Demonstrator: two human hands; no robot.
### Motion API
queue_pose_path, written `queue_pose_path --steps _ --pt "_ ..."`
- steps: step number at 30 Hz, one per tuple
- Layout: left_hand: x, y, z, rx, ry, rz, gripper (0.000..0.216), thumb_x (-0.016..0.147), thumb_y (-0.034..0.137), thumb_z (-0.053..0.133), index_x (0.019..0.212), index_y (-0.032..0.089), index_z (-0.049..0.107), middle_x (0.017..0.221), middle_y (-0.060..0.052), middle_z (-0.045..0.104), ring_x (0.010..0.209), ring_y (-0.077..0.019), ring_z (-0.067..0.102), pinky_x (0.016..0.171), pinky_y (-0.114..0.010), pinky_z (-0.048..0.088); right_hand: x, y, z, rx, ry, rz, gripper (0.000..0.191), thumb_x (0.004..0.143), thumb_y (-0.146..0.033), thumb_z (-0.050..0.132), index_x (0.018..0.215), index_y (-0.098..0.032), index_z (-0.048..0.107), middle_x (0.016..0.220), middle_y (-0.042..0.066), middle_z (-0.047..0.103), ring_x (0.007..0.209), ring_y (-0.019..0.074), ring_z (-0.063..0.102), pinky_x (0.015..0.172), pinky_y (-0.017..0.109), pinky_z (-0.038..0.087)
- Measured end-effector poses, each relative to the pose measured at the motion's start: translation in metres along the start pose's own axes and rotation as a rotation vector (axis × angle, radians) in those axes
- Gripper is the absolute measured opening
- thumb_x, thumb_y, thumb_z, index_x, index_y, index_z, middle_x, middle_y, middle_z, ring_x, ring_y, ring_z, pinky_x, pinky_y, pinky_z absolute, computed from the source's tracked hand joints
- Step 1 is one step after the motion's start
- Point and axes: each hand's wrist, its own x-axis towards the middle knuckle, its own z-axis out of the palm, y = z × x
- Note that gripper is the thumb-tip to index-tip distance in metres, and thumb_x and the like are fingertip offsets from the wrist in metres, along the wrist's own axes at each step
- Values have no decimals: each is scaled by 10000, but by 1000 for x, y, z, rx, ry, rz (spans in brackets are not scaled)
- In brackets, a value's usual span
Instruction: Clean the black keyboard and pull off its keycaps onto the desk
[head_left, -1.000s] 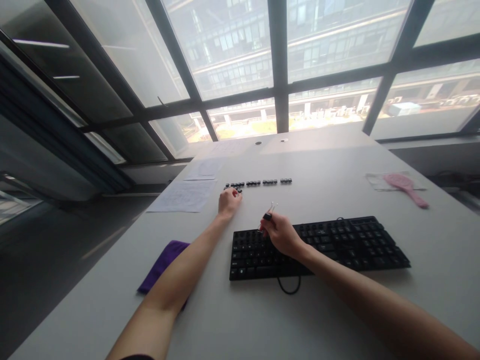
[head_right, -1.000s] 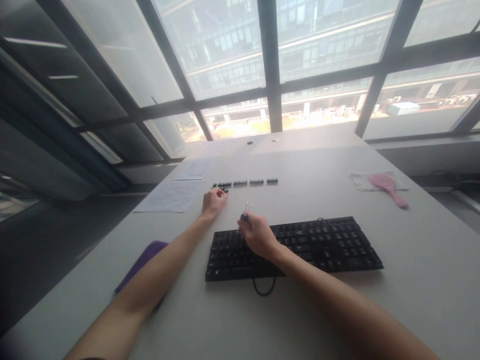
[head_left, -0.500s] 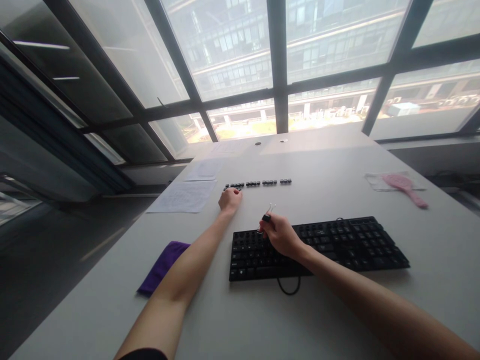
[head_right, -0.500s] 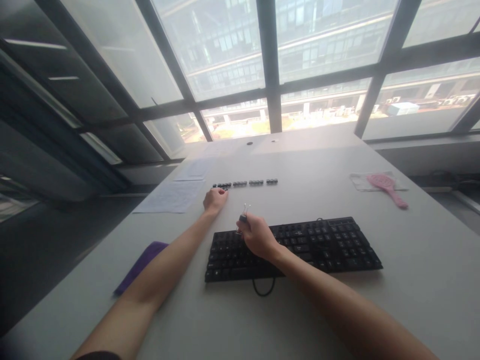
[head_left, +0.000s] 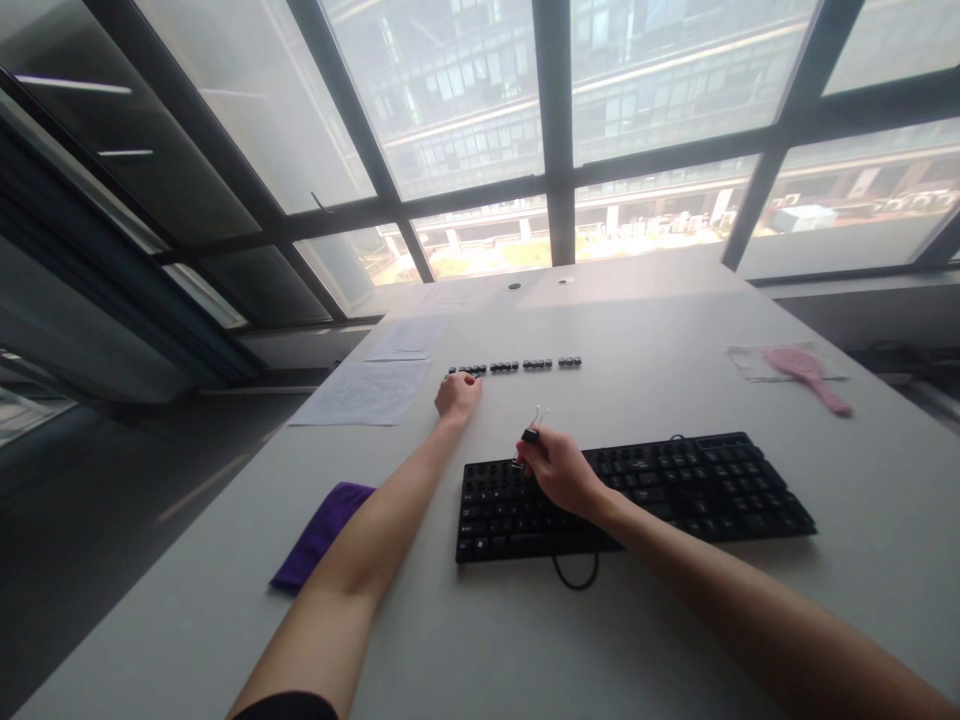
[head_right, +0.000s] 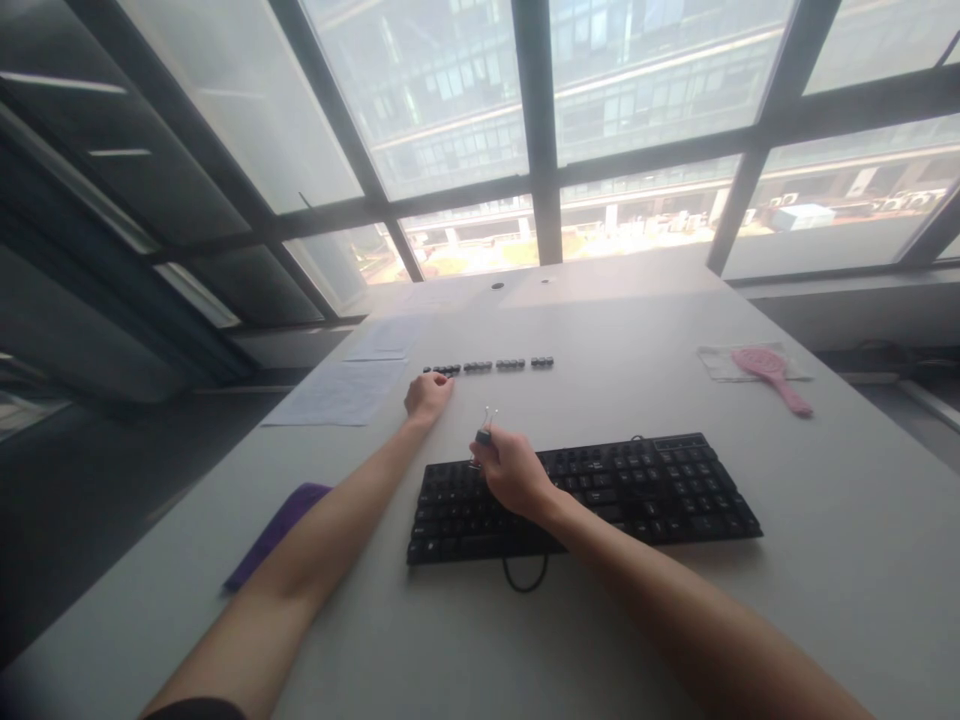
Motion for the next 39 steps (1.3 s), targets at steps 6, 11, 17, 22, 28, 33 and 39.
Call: queue_pose_path --steps 6,11,17,22,28,33,39 --pt "-5 0 -4 14 -3 4 223 852 437 639 905 256 758 970 -71 761 938 -247 691 780 -309 510 1 0 0 -12 6 4 235 954 -266 513 743 -183 575 614 -10 602 578 137 566 606 253 403" --pt "-11 -8 -12 45 0 -8 228 877 433 619 911 254 756 957 -74 762 921 -243 694 762 -301 503 0 1 0 -2 3 5 227 953 -264 518 749 -185 579 615 -12 599 582 139 576 606 256 406" --pt "-22 -16 -21 101 2 21 279 914 426 568 1032 260 759 1026 -85 759 927 -240 697 748 -292 494 0 2 0 -14 1 13 236 957 -279 517 749 -184 579 614 -10 603 575 138 566 600 259 408" --pt "-35 -9 -20 164 -10 121 295 942 375 519 1060 269 768 1031 -111 754 946 -257 694 764 -302 485 0 1 0 -14 12 11 242 955 -285 518 745 -182 581 598 -12 595 559 136 559 585 255 407" --pt "-40 -5 -17 222 -29 196 345 984 391 454 1089 266 758 1032 -122 746 947 -250 692 776 -296 481 0 1 0 -25 13 13 240 952 -277 518 740 -184 581 591 -15 588 555 138 556 584 259 404" --pt "-36 -6 -15 247 -34 204 359 999 397 431 1189 291 717 1062 -118 740 960 -245 689 793 -301 484 0 5 1 -29 11 9 242 952 -280 520 741 -182 587 599 -12 591 566 141 555 584 261 397" --pt "-34 -6 -13 256 -38 206 354 997 393 433 1208 310 705 1073 -115 738 956 -254 692 796 -319 492 0 4 1 -40 8 8 245 956 -286 516 744 -185 585 607 -10 597 572 140 556 592 260 404"
